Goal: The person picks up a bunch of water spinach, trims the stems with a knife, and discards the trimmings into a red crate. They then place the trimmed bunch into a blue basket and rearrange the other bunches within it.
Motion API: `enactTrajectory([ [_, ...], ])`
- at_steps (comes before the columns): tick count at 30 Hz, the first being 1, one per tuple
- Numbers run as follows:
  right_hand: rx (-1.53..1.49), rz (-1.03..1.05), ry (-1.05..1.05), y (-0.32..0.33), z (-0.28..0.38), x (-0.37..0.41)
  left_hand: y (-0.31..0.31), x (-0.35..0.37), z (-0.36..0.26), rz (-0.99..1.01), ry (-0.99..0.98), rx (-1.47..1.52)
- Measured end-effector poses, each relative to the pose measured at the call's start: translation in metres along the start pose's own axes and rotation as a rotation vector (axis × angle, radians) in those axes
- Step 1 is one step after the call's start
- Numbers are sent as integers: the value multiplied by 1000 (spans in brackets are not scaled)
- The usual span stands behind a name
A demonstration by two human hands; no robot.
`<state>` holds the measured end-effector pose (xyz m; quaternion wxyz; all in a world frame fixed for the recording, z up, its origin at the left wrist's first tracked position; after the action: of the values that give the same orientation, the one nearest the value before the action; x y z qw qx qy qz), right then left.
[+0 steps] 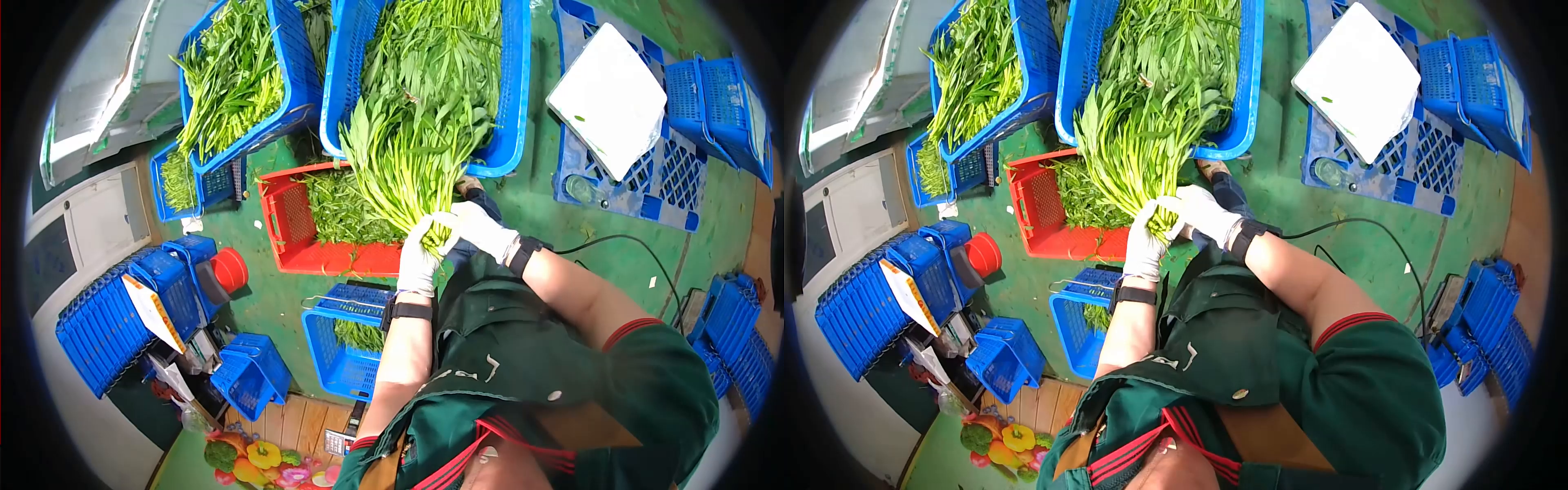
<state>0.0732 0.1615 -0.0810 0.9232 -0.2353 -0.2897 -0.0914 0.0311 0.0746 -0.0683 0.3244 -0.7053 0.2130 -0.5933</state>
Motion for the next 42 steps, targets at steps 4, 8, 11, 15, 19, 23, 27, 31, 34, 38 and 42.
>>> enactTrajectory([
  [4,-37,-42,17,3,19,14,23,-10,4,98,59,120],
  [8,-124,-52,8,-2,50,28,-5,1,2,1,3,39],
  [11,94,-96,-68,9,37,24,7,-1,2,-57,-5,47],
  [15,1284,-108,-62,-7,101,47,10,-4,1,-25,20,85],
  [19,1457,-388,458,-32,175,58,8,-3,-2,6,-21,12],
  [23,1404,-505,54,6,126,56,3,1,-5,-81,-75,-10],
  [27,1479,-443,-61,7,95,63,11,3,-7,-96,-66,-54],
  [31,1440,-475,-34,12,101,62,15,2,-6,-72,-50,-6],
  [34,1474,-514,-23,15,109,63,21,2,-7,-88,-46,-5],
  [38,1451,-549,123,20,119,67,25,3,-9,-8,-2,-21],
  [42,1368,-574,49,68,120,48,34,5,-14,79,-4,-130],
])
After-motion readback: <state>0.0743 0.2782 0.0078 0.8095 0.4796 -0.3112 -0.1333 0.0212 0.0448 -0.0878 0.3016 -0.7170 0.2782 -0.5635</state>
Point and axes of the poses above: each hand's wrist, its own x-axis away from the middle knuckle, its own y-axis out of the back of the hand, z = x × y, the point moved 9 cm from there along -x, towards the middle knuckle, and after that the axes turned 11 degrees about z, right-handed, at the moved point
